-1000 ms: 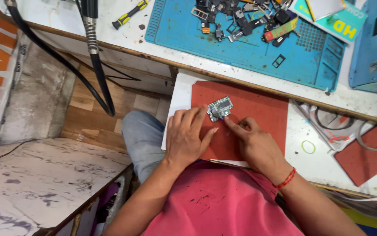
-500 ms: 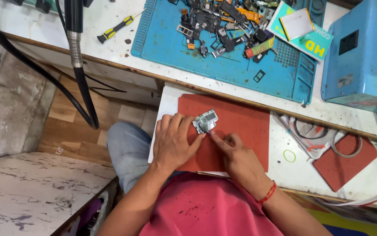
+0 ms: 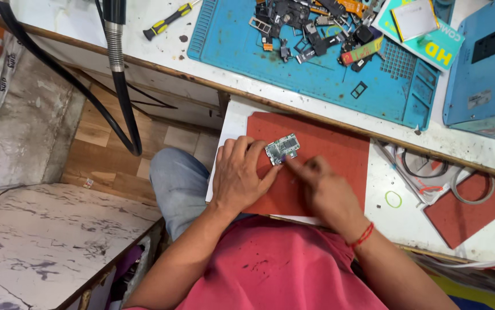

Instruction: The person uses a toothbrush to scrub a small green circuit board placed on a red mat. They hold the board steady with one hand while brushing with the other, focusing on the surface and edges of the electronic component.

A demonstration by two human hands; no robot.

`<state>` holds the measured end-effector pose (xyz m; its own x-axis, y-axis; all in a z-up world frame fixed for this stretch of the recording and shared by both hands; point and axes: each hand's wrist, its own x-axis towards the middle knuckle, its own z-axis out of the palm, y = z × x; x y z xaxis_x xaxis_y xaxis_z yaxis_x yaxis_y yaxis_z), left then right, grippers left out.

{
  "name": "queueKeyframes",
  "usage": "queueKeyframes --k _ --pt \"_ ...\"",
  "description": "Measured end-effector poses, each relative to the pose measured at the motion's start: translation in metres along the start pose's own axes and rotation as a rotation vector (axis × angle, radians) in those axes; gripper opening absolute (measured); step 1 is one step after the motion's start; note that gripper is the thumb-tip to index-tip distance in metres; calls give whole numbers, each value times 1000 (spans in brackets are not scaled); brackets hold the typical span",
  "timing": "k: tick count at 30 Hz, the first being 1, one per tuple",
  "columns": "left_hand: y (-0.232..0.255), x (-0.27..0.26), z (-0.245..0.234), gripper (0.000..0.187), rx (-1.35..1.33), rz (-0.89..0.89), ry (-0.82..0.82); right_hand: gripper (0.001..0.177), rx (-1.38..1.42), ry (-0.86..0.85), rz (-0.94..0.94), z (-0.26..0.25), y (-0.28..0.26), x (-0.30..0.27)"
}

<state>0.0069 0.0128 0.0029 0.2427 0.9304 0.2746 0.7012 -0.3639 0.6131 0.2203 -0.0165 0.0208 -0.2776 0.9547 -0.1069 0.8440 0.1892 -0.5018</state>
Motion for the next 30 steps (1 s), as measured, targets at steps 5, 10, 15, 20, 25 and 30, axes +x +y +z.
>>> queueKeyframes --k 5,10,15,20,25,30 --pt "3 -3 1 46 -1 -8 7 63 0 -75 21 -4 2 -6" --pt "3 -5 2 46 -11 -16 9 55 -11 48 103 -8 6 -5" --pt "5 -3 1 44 5 -6 22 58 19 17 41 -7 8 -11" --pt "4 -1 -1 45 -12 3 20 63 30 -53 20 0 3 -15" --pt "3 -3 2 43 -9 -10 22 59 -8 -25 64 -2 2 -8" --pt "6 -3 4 44 14 0 24 57 -51 -27 189 -8 4 -9"
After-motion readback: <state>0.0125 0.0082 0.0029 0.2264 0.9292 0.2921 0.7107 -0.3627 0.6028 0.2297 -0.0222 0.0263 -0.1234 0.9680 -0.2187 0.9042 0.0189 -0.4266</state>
